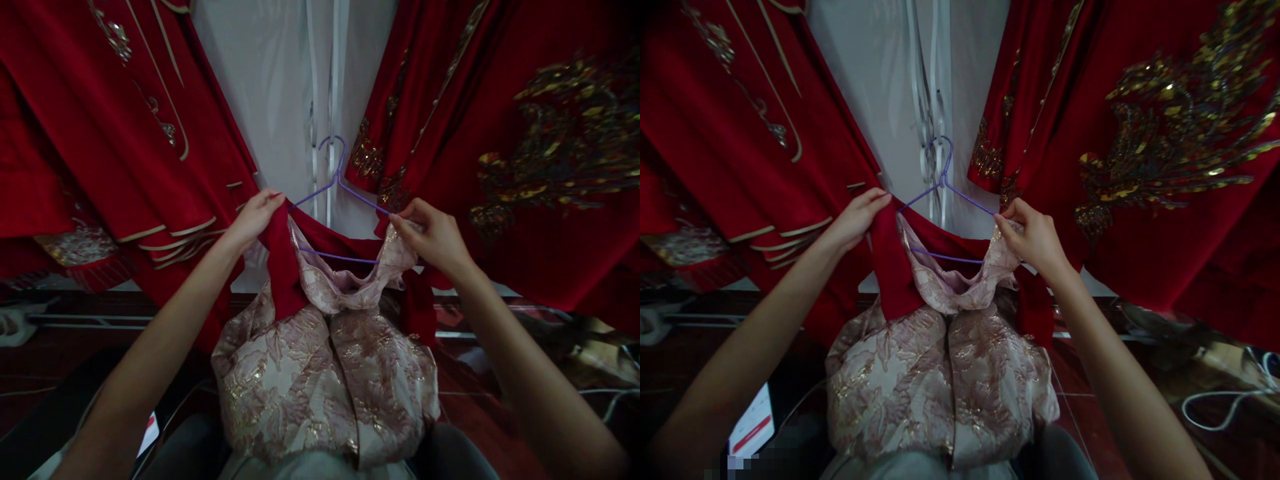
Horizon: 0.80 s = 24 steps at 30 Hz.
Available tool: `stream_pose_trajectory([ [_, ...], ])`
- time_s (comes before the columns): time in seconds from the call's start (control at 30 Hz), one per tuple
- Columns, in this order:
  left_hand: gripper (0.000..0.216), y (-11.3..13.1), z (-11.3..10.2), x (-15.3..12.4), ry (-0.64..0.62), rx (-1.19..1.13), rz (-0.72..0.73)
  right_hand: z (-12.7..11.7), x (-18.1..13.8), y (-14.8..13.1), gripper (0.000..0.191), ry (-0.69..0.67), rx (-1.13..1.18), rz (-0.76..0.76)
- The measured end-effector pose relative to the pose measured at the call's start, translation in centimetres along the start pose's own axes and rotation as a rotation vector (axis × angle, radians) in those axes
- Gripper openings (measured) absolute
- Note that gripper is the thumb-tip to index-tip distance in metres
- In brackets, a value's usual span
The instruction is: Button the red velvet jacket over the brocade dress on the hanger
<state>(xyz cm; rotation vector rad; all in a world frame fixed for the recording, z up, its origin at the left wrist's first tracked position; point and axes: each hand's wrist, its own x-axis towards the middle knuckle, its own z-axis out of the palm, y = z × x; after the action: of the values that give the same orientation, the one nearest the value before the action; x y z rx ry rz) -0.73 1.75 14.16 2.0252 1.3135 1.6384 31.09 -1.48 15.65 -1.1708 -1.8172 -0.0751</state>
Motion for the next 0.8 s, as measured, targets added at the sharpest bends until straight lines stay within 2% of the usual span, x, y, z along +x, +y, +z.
stream_pose_trajectory([
  [0.07,0.032,1.7,1.9,0.1,-0.059,-0.026,0.058,-0.6,-0.1,-0.5,0.028,-0.032,0.013,-0.003],
  [0.13,0.031,3.2,3.5,0.4,-0.179,-0.064,0.127,-0.8,0.0,-0.3,0.031,-0.03,0.02,0.014],
  [0.23,0.029,4.0,4.3,0.9,-0.312,-0.047,0.192,-0.3,0.9,1.3,0.04,-0.006,0.016,0.078],
  [0.33,0.023,2.4,3.4,1.8,-0.282,0.12,0.191,0.8,2.9,3.6,0.053,-0.051,0.021,0.184],
  [0.4,0.017,0.8,2.6,2.6,-0.278,0.208,0.166,1.6,4.5,5.0,0.056,-0.22,0.081,0.209],
  [0.5,0.017,-1.3,1.9,3.5,-0.426,0.216,0.132,2.6,6.6,6.4,0.043,-0.452,0.123,0.113],
  [0.6,0.019,-2.3,2.1,3.8,-0.486,0.219,0.125,3.3,7.5,6.7,0.038,-0.537,0.097,0.074],
  [0.7,0.022,-2.5,2.5,3.6,-0.436,0.261,0.123,3.9,7.2,6.2,0.041,-0.64,0.161,0.091],
  [0.8,0.025,-2.7,2.7,3.2,-0.383,0.306,0.141,4.7,6.8,5.9,0.031,-0.684,0.229,0.139],
])
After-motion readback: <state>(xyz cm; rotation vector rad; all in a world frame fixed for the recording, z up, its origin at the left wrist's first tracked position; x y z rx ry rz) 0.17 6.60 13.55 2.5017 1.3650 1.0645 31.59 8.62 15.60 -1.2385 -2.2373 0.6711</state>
